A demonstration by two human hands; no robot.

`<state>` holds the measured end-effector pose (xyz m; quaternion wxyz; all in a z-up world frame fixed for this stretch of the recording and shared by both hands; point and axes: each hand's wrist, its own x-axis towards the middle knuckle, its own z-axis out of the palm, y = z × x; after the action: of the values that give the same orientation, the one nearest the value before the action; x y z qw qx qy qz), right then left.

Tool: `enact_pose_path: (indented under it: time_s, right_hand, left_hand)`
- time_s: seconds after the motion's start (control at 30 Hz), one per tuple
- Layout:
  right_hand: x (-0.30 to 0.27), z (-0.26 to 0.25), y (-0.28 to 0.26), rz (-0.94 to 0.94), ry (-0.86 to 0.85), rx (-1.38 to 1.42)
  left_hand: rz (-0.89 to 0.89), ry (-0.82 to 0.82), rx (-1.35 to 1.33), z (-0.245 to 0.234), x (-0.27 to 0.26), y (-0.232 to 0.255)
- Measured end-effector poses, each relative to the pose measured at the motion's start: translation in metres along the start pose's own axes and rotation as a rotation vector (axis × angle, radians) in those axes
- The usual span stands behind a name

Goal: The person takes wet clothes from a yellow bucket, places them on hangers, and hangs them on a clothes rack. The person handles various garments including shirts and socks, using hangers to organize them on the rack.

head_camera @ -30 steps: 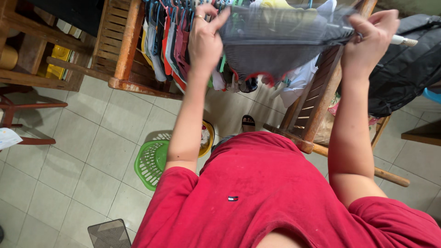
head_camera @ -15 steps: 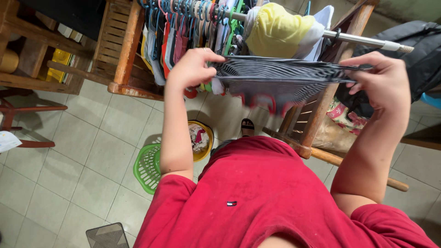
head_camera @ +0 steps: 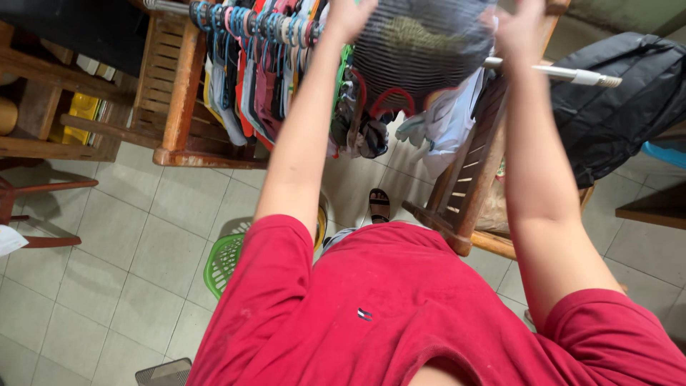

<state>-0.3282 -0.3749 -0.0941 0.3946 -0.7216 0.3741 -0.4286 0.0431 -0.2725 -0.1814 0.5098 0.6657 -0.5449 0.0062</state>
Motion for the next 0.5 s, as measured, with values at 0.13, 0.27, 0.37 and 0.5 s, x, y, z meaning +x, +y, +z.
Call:
enact_pose_path:
  time_s: [0.13,0.27,0.37,0.5]
  right_hand:
    - [-0.064,0.061,0.012,-0.24,-0.331,-0.67]
    - [-0.096,0.066,0.007,-0.213,-0.375,-0.928]
    - [-0.092,0.054,0.001,-0.078,-0.366,-0.873]
    - [-0.103,0.053,-0.009,-0.225,-0.286,-0.927]
  left_hand:
    - [-0.22,-0.546,0.357,0.02,-0.056,0.022]
    - [0.029,-0.591,0.74,0.002,-0.086,0.035]
    - [-0.028,-0.57,0.614,-0.012,-0.079,0.037]
    - [-0.126,-0.574,0.454,-0.048,-0.095,0.033]
